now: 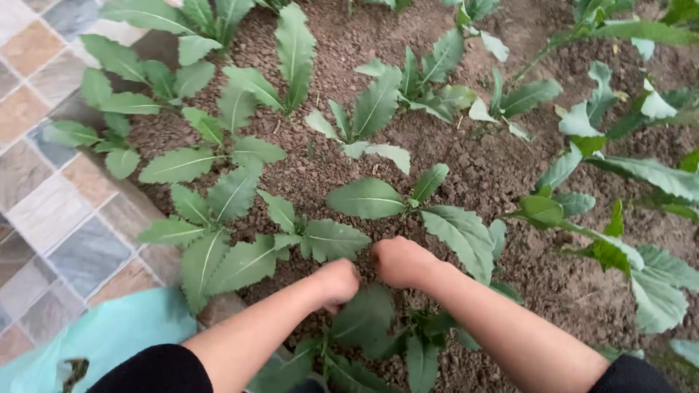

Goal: Picking small vegetable leaves from a garden bed and collecting them in a plastic bag.

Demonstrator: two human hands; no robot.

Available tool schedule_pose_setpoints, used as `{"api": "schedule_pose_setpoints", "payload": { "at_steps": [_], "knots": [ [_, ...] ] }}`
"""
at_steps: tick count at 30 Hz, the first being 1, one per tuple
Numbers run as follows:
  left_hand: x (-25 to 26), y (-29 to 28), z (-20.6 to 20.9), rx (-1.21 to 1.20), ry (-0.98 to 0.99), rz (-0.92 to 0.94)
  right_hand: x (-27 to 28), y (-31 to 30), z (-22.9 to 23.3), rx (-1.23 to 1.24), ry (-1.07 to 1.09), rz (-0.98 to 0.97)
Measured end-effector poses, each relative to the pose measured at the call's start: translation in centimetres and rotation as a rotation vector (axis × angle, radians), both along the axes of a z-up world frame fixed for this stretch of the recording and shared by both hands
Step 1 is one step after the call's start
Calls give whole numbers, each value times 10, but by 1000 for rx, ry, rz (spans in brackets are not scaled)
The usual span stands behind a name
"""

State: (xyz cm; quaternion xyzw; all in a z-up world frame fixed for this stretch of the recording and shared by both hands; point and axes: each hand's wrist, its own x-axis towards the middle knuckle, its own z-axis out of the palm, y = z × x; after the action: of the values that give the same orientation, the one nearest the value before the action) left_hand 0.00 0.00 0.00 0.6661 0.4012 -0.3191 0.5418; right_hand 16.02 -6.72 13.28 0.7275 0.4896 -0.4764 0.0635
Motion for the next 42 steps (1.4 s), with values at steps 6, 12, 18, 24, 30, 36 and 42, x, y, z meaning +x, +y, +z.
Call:
{"api": "schedule_pose_setpoints", "payload": {
  "at_steps": [6,12,18,24,30,36,42],
  "knots": [
    [4,-32,83,15,188,-971,3,0,-29,-56,-144,21],
    [6,-47,71,1,85,-1219,6,-10,-12,-237,-93,35],
    [20,-113,35,106,193,-1515,-4,0,30,-364,-109,-121],
    [25,-120,53,116,275,-1640,13,-22,14,-103,-149,-92],
    [41,-111,64,191,419,-1751,2,-27,22,-137,-90,-183],
    [27,-88,-102,503,-288,-983,6,-48,-68,20,23,-495],
    [61,24,152,-120,217,276,0,-38,-126,217,-91,-742]
  ]
}}
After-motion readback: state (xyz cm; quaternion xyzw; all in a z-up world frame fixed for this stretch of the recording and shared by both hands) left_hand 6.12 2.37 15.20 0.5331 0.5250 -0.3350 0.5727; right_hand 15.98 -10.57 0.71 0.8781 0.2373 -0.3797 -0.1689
